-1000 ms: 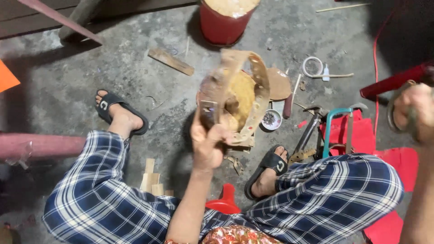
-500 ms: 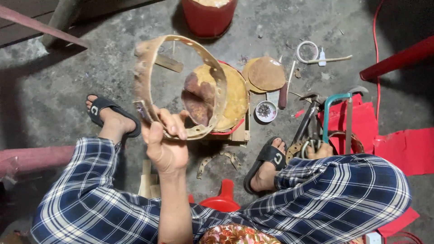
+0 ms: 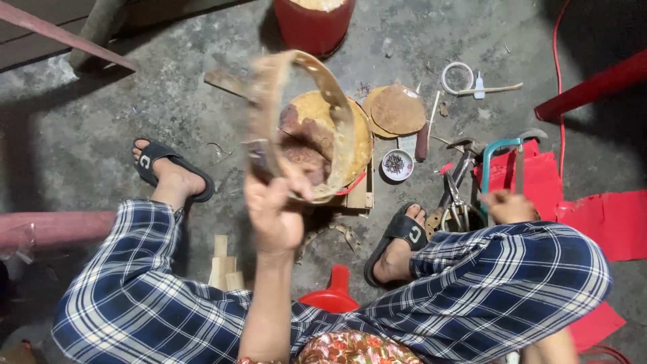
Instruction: The person is securing a drum cover by applying tape to the rim and then fitting a wooden hoop over it.
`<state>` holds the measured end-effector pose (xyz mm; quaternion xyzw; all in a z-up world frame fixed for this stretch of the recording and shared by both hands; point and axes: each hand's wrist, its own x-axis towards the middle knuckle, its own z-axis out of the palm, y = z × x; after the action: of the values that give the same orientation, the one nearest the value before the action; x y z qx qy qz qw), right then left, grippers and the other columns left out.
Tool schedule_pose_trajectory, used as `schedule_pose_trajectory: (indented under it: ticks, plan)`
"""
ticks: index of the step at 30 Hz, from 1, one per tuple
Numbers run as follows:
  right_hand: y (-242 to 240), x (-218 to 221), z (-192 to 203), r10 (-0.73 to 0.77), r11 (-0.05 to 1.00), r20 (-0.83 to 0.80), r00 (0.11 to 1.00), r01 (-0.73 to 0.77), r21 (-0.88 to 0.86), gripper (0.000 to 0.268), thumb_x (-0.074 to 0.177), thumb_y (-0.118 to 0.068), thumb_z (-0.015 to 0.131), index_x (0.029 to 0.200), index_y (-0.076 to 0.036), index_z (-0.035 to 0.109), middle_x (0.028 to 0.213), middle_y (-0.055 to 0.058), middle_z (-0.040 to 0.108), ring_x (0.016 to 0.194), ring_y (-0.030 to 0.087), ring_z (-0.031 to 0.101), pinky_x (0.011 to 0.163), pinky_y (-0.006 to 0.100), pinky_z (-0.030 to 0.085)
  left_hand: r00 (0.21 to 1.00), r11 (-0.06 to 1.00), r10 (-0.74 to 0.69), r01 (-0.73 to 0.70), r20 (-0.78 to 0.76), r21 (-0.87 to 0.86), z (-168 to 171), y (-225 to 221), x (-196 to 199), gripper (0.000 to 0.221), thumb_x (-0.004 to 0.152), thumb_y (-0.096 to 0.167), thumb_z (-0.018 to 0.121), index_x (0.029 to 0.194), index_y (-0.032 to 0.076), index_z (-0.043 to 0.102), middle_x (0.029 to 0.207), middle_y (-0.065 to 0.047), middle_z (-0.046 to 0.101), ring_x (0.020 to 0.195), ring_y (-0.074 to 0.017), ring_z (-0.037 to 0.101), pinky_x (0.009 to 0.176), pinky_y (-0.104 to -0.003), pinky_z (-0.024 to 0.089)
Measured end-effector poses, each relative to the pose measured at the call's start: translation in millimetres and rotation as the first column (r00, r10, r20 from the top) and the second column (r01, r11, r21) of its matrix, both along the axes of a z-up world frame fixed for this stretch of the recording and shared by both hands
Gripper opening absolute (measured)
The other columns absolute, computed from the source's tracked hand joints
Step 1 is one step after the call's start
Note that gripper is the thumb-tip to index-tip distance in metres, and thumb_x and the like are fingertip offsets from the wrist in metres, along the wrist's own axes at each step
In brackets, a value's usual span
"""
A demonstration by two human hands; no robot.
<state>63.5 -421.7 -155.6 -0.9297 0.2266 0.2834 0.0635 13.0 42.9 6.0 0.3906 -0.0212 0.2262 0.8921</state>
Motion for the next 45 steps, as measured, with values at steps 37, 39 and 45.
schedule_pose_trajectory:
  ticks: [37,39,45]
  plan:
    - [258,-29,246,0.33,-0.149,0.928,0.175,-0.961,0.235,0.025,0.091,-0.035,0.061,0.076,-0.019,0.073,0.064,0.0,0.064,0.051,0.017,0.059,0.047,0.03,0.052,0.925,0.799,0.315,-0.139,-0.211,0.586,29,-35,-10,0.025,0.09,0.004,0.073,0.111,0.001,0.06,0.082,-0.015,0.07,0.067,-0.023,0.068,0.061,-0.038,0.059]
    - [257,-19,247,0.478,-0.246,0.846,0.237,-0.888,0.388,0.033,0.095,-0.041,0.061,0.078,-0.017,0.074,0.06,0.003,0.065,0.048,0.017,0.06,0.046,0.027,0.052,0.93,0.88,0.265,-0.126,-0.254,0.457,34,-22,-6,0.026,0.09,0.005,0.072,0.112,0.007,0.059,0.076,-0.008,0.067,0.061,-0.0136,0.064,0.059,-0.032,0.059]
    - [278,12,260,-0.141,0.252,0.239,0.961,-0.198,0.947,0.064,0.097,-0.052,0.048,0.141,-0.006,0.053,0.136,0.013,0.057,0.11,0.021,0.062,0.084,0.038,0.059,1.0,0.984,0.005,0.0,0.025,-0.18,37,-26,-4,0.024,0.105,0.03,0.055,0.121,0.012,0.054,0.067,-0.011,0.059,0.057,-0.0225,0.065,0.067,-0.034,0.059]
